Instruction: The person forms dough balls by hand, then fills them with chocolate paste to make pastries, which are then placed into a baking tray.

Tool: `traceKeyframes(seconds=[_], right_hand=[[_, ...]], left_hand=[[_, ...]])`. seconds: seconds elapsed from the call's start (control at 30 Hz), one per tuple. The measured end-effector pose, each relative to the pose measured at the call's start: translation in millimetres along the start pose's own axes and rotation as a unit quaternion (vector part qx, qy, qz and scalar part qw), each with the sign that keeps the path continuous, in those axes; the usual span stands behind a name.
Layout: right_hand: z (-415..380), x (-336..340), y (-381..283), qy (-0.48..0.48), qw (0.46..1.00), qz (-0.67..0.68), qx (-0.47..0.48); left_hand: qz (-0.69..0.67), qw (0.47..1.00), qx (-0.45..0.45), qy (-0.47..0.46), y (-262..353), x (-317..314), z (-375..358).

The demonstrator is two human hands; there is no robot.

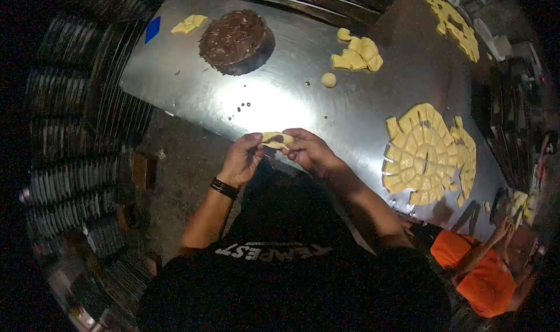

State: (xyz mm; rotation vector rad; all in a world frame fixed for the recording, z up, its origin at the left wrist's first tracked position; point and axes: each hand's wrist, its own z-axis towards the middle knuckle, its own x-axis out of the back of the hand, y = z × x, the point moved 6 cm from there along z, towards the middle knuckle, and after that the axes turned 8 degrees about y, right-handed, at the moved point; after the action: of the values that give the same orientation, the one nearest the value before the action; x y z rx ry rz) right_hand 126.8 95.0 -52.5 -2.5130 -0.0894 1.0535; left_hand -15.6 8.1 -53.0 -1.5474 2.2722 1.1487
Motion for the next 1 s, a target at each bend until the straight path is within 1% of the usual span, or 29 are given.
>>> traceKeyframes(seconds=[0.03,0.07,0.13,0.17,0.2,0.23,0.27,0.3,0.33,0.4,0.43,0.47,0.57,0.6,0.7,0.73,0.77,0.83,0.87,0.9,0.93,0.97,1.0], right_hand=[[-4.2,4.4,1.7,0.039,0.999,-0.004,-0.012],[-6.1,7.1,2.1,0.072,0.996,0.029,-0.033],[-10.2,-0.5,-2.3,0.122,0.988,-0.097,0.019],[-9.9,-5.1,-6.3,0.147,0.975,-0.161,0.049],[-6.9,-18.1,-14.1,0.15,0.939,-0.293,0.103],[-8.4,-40.8,-27.5,0.12,0.875,-0.41,0.226],[-12.8,-68.5,-37.2,0.085,0.782,-0.513,0.343],[-17.2,-99.0,-41.4,0.047,0.663,-0.597,0.449],[-3.0,-105.5,-40.1,0.027,0.592,-0.627,0.505],[22.0,-130.3,-42.6,0.059,0.676,-0.606,0.414],[30.5,-135.8,-42.5,0.079,0.715,-0.593,0.361],[36.4,-139.7,-41.8,0.09,0.732,-0.561,0.377],[44.6,-153.6,-33.2,0.071,0.7,-0.541,0.461],[48.6,-152.8,-32.3,0.104,0.696,-0.558,0.439],[52.4,-140.5,-40.5,0.163,0.697,-0.558,0.42],[57.2,-118.1,-40.2,0.206,0.831,-0.426,0.293],[51.7,-110.8,-43.7,0.209,0.857,-0.378,0.279],[36.4,-97.4,-46.2,0.21,0.902,-0.279,0.253],[31.1,-90.6,-42.8,0.214,0.909,-0.269,0.236],[22.9,-89.5,-43.4,0.23,0.88,-0.294,0.295],[16.6,-90.8,-40.3,0.244,0.846,-0.319,0.351],[10.3,-91.5,-37.3,0.254,0.808,-0.344,0.405],[2.4,-89.5,-35.4,0.277,0.749,-0.385,0.462]], left_hand=[[-0.006,1.0,0.005,0.005,-5.2,6.4,0.4],[-0.011,1.0,0.013,0.008,-10.9,12.7,0.8],[0.084,0.994,-0.06,0.03,-5.1,4.4,-7.7],[0.128,0.986,-0.098,0.038,0.8,-2.4,-12.3],[0.187,0.971,-0.151,0.009,9.5,-10.7,-17.9],[0.239,0.938,-0.249,-0.008,22.6,-18.1,-23.0],[0.288,0.893,-0.346,-0.023,36.3,-24.8,-29.0],[0.334,0.833,-0.439,-0.035,51.5,-28.3,-35.7],[0.37,0.786,-0.491,-0.06,64.7,-28.1,-40.1],[0.251,0.892,-0.364,-0.09,93.2,-6.7,-35.2],[0.186,0.932,-0.292,-0.11,98.3,-0.5,-32.5],[0.21,0.912,-0.327,-0.129,105.7,5.4,-25.0],[0.263,0.886,-0.353,-0.143,127.7,6.1,-27.0],[0.26,0.896,-0.321,-0.165,129.3,6.5,-25.8],[0.257,0.909,-0.264,-0.197,140.7,18.7,-10.7],[0.257,0.922,-0.225,-0.181,140.1,26.8,2.8],[0.25,0.946,-0.11,-0.175,129.8,34.6,15.9],[0.209,0.962,-0.022,-0.175,122.0,17.3,7.3],[0.194,0.962,0.006,-0.194,114.6,9.4,6.7],[0.179,0.961,0.034,-0.21,106.5,2.2,5.3],[0.165,0.958,0.06,-0.225,98.6,-4.6,3.8],[0.166,0.957,0.062,-0.231,93.1,-10.4,2.4],[0.166,0.956,0.062,-0.235,88.0,-15.0,0.9]])
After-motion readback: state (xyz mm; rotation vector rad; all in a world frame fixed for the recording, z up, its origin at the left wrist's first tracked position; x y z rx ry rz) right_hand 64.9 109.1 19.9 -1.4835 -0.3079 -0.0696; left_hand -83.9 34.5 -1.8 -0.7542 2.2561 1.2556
